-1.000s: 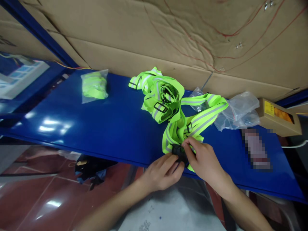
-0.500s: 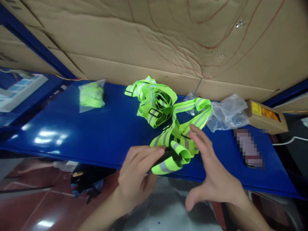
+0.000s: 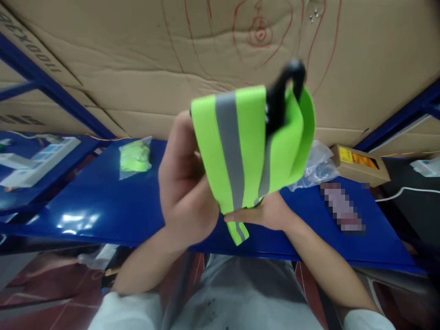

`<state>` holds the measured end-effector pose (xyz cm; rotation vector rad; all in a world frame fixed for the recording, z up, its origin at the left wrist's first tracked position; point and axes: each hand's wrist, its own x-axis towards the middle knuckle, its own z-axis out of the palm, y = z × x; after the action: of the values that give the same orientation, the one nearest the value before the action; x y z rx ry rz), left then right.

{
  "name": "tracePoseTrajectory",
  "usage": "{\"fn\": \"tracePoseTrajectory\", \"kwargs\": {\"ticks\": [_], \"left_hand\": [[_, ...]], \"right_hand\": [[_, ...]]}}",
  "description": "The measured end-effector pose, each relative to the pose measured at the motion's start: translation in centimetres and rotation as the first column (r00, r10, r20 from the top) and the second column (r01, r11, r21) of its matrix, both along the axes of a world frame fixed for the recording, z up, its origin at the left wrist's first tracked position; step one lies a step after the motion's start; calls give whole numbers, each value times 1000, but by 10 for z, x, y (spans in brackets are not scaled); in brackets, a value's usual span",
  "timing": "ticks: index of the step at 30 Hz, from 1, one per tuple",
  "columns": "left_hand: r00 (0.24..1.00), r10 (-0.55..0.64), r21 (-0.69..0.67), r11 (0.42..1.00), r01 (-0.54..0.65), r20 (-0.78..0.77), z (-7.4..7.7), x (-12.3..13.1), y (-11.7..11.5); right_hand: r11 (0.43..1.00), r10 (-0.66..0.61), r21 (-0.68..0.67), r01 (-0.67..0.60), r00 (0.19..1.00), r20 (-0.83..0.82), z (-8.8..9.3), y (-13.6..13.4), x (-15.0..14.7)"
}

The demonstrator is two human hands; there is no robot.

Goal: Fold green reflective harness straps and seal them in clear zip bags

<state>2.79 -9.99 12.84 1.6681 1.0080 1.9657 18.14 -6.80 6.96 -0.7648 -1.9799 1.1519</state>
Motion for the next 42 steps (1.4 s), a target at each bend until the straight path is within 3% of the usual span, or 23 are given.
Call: {"fn": "tracePoseTrajectory", "kwargs": {"ticks": [3, 6, 9, 12, 14, 16, 20, 26, 30, 33, 38, 42], "left_hand": [[973, -112, 1, 994, 114, 201, 8, 17, 30], [930, -162, -99, 974, 204, 330, 4, 18, 57], [912, -106, -132, 976, 171, 397, -8, 4, 78], [918, -24, -77, 995, 59, 396, -21, -18, 87], [933, 60, -4, 998, -62, 355, -28, -32, 86], [946, 119, 26, 991, -133, 303, -34, -45, 79], [937, 143, 54, 984, -169, 319, -43, -61, 60], [893, 246, 44, 958, -282, 377, -53, -87, 48], [874, 329, -19, 938, -345, 358, -67, -111, 46], [859, 369, -36, 924, -382, 354, -83, -123, 43], [865, 338, -171, 940, -295, 369, -119, -140, 25], [875, 382, -303, 907, -293, 296, -144, -151, 0]], "right_hand": [[980, 98, -155, -122, 983, -157, 1, 10, 6], [944, 123, -289, -159, 983, -138, -5, 16, 12], [882, 122, -435, -180, 980, -157, -14, 15, 16], [747, 91, -636, -194, 977, -191, -20, 12, 23], [667, 85, -715, -210, 974, -208, -21, 13, 30], [623, 125, -750, -224, 974, -187, -20, 15, 37], [594, 268, -775, -214, 961, -60, -18, 22, 49], [523, 555, -797, -301, 830, 51, -5, 25, 59], [555, 606, -775, -301, 784, 130, -2, 25, 59], [562, 578, -777, -284, 807, 123, -11, 27, 52], [420, 538, -890, -175, 838, 89, -16, 32, 47], [269, 666, -942, -200, 745, 32, -11, 38, 52]]}}
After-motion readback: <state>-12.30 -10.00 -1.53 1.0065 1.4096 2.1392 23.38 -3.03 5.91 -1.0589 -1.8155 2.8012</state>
